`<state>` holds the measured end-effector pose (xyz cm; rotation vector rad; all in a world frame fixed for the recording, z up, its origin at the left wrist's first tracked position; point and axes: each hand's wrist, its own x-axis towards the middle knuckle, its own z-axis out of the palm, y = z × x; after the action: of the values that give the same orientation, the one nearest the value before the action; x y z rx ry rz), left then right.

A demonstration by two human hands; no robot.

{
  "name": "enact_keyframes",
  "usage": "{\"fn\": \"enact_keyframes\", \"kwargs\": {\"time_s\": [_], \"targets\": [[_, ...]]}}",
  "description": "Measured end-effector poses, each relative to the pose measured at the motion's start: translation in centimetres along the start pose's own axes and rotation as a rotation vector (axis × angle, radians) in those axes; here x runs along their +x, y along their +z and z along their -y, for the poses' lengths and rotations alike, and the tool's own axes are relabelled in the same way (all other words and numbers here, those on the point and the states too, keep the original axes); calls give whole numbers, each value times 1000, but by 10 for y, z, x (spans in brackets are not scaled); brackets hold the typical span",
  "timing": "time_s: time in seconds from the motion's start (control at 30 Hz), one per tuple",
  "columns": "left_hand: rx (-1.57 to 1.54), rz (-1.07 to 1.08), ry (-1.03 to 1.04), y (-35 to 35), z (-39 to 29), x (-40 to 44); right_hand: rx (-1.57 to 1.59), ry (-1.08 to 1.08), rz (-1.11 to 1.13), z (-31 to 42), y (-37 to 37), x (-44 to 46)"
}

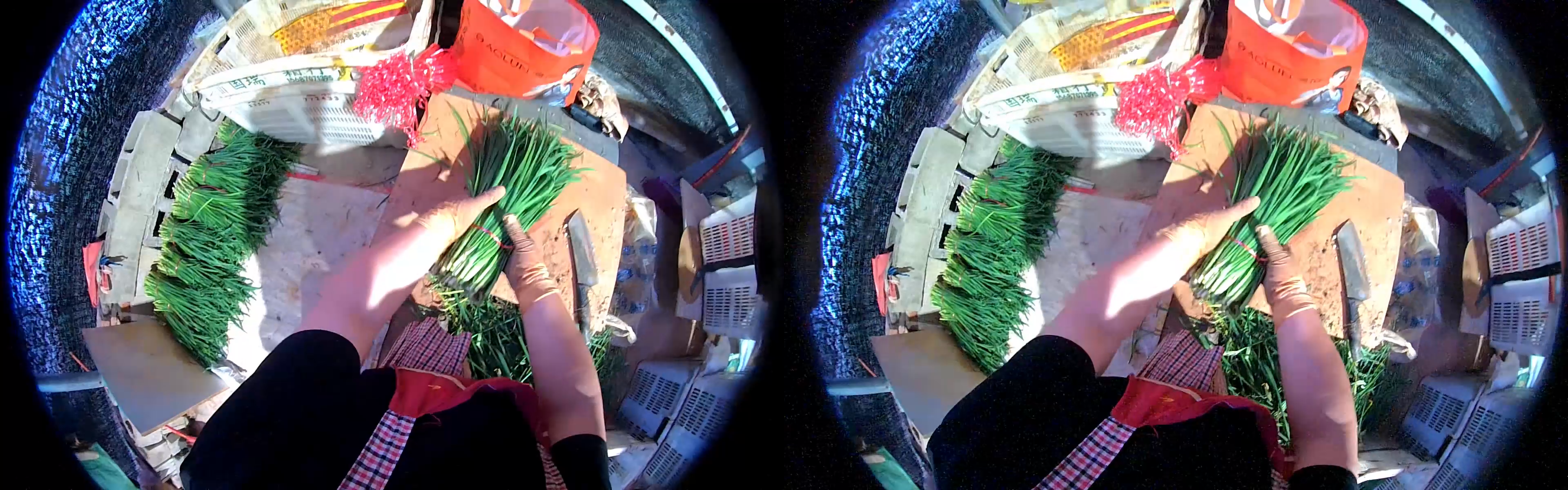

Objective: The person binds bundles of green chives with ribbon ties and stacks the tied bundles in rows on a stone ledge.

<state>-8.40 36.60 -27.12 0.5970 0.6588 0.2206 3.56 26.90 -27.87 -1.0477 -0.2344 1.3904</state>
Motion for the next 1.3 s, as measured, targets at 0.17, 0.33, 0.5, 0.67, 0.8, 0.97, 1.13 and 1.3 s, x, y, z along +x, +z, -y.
{"fn": "enact_keyframes", "kwargs": {"time_s": [0.17, 0.33, 0.5, 0.67, 0.8, 0.97, 1.13, 1.3], "targets": [[578, -257, 333, 60, -23, -54, -218, -272, -19, 15, 18, -29], [452, 49, 1049, 78, -29, -32, -390, -738, 87, 48, 32, -55], [450, 87, 1225, 71, -25, -24, -904, -632, 232, 65, -13, -49], [73, 266, 885, 92, -24, -36, -992, -708, 85, 71, 6, -55], [141, 75, 1121, 68, 8, 4, -1233, -870, 72, 104, 57, -78], [-234, -407, 301, 7, 73, -39, -2188, -857, 127, 60, 78, -64], [349, -669, 299, -103, 141, -134, -2220, -573, 385, 7, 14, -71], [1257, -981, 1179, -25, 44, -172, -1802, -855, 322, 44, -33, -103]]}}
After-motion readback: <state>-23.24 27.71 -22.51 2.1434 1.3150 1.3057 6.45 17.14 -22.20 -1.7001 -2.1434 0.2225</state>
